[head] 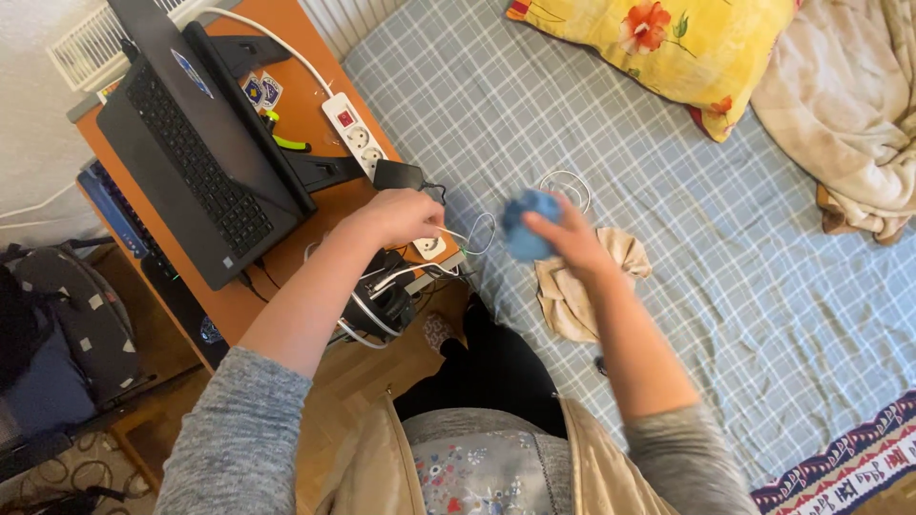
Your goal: The person wipes a pair of over-ear headphones with a blue microfiber cloth, then places them on the desk. They also wipe a power strip and plug in a charger, and coil a white cable before setting it down.
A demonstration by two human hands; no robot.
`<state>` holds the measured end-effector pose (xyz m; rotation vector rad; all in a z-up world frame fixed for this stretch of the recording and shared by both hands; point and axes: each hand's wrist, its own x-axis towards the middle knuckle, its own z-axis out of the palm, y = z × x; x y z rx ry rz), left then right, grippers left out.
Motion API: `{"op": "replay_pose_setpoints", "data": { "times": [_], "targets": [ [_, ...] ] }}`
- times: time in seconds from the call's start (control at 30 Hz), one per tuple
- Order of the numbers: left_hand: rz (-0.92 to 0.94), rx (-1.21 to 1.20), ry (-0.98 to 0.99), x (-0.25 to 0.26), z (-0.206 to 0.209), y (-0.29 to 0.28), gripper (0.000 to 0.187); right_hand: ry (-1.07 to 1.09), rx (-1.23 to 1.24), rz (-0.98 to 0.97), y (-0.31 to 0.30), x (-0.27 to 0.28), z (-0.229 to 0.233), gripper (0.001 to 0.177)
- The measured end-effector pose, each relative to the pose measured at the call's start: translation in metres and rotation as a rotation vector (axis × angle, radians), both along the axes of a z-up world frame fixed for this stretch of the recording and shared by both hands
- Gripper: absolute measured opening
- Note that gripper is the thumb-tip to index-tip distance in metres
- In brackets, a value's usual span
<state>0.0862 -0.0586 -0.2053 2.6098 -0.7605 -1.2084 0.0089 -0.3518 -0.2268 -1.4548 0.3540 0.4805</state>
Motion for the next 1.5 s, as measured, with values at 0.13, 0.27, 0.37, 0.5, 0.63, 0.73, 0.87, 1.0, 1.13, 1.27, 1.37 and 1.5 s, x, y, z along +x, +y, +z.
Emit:
{"op": "replay_pose_setpoints", "data": {
  "times": [0.13, 0.27, 0.37, 0.5, 0.63, 0.73, 0.87, 1.0, 1.13, 1.27, 1.37, 1.5],
  "targets": [
    [0.03, -0.022, -0.021, 0.001, 0.008, -0.005, 0.024, -0.226, 0.055, 0.242, 0.082, 0.003, 0.008, 0.075],
    [0.077, -0.115, 0.068, 0.001, 0.014, 0.009, 0.019, -0.32, -0.207, 0.494, 0.088, -0.004, -0.04, 0.067],
    [0.138, -0.173, 0.143, 0.004, -0.006, 0.029, 0.02, -0.183, -0.296, 0.556, 0.039, -0.012, -0.062, 0.059],
    [0.218, -0.251, 0.256, -0.002, 0.008, 0.028, 0.02, 0.049, -0.446, 0.604, -0.028, -0.018, -0.019, 0.063],
    [0.181, -0.219, 0.234, -0.001, 0.002, 0.02, 0.017, 0.03, -0.518, 0.612, -0.065, -0.031, -0.03, 0.057],
    [0.232, -0.205, 0.207, 0.009, -0.002, 0.03, 0.018, 0.068, -0.546, 0.664, -0.093, -0.031, -0.015, 0.056],
    [0.199, -0.102, 0.099, 0.018, -0.002, 0.037, 0.022, 0.215, -0.585, 0.595, -0.124, -0.04, 0.001, 0.057],
    [-0.189, -0.047, -0.304, 0.013, -0.004, -0.013, 0.045, 0.164, -0.566, 0.546, -0.11, -0.026, 0.041, 0.056],
    [-0.112, -0.576, -0.058, -0.014, 0.076, -0.091, 0.065, 0.073, -0.554, 0.581, -0.067, -0.006, 0.091, 0.059],
    [-0.047, -0.535, -0.376, -0.015, 0.046, -0.116, 0.064, -0.027, -0.346, 0.506, -0.047, 0.001, 0.117, 0.047],
    [0.049, -0.468, -0.607, -0.024, 0.081, -0.108, 0.054, 0.009, -0.215, 0.294, -0.04, -0.006, 0.123, 0.043],
    [0.156, -0.183, -0.63, -0.047, 0.107, -0.101, 0.048, 0.075, 0.036, -0.077, -0.025, -0.004, 0.094, 0.028]
  ]
}}
